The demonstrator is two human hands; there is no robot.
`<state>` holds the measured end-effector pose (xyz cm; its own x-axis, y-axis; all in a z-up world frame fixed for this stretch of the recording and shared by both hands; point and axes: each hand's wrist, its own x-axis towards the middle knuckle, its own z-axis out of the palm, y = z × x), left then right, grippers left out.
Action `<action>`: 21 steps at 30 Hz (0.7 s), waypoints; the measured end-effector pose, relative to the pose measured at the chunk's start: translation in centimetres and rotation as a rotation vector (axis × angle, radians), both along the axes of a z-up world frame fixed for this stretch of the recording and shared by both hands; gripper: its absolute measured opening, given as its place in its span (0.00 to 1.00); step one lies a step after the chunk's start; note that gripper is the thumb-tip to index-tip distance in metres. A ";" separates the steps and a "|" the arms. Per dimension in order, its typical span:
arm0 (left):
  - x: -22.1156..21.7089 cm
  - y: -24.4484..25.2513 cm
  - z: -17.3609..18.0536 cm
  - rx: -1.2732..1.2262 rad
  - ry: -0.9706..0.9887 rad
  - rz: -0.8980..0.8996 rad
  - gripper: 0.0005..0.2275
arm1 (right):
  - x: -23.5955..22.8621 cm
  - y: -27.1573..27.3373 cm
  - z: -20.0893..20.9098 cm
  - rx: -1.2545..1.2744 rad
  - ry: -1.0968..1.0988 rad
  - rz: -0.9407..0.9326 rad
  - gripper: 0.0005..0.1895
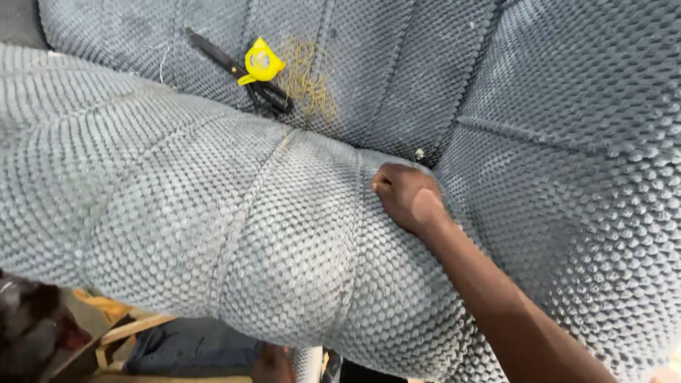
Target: Sewing and tufting a grey textured sofa cushion using a long needle and yellow thread
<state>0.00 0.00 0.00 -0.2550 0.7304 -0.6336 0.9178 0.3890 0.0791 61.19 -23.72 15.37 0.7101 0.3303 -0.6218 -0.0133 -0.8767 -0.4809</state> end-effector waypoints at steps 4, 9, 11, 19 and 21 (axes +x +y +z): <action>21.1 0.0 16.6 0.167 -0.057 -0.119 0.45 | -0.5 0.5 0.7 0.029 0.093 -0.121 0.15; 27.7 2.0 20.6 0.369 -0.691 0.443 0.30 | -0.6 0.5 1.2 0.057 0.000 -0.097 0.14; 30.8 1.9 24.9 0.469 -0.616 0.349 0.32 | -0.9 0.5 1.2 0.051 0.015 -0.113 0.13; 45.2 0.3 39.6 0.023 -0.917 -0.160 0.09 | -0.9 -0.9 -0.9 0.163 -0.340 -0.063 0.36; 49.0 -2.1 38.2 -0.107 -1.096 -0.188 0.13 | -1.1 0.7 8.0 0.331 -0.190 -0.211 0.32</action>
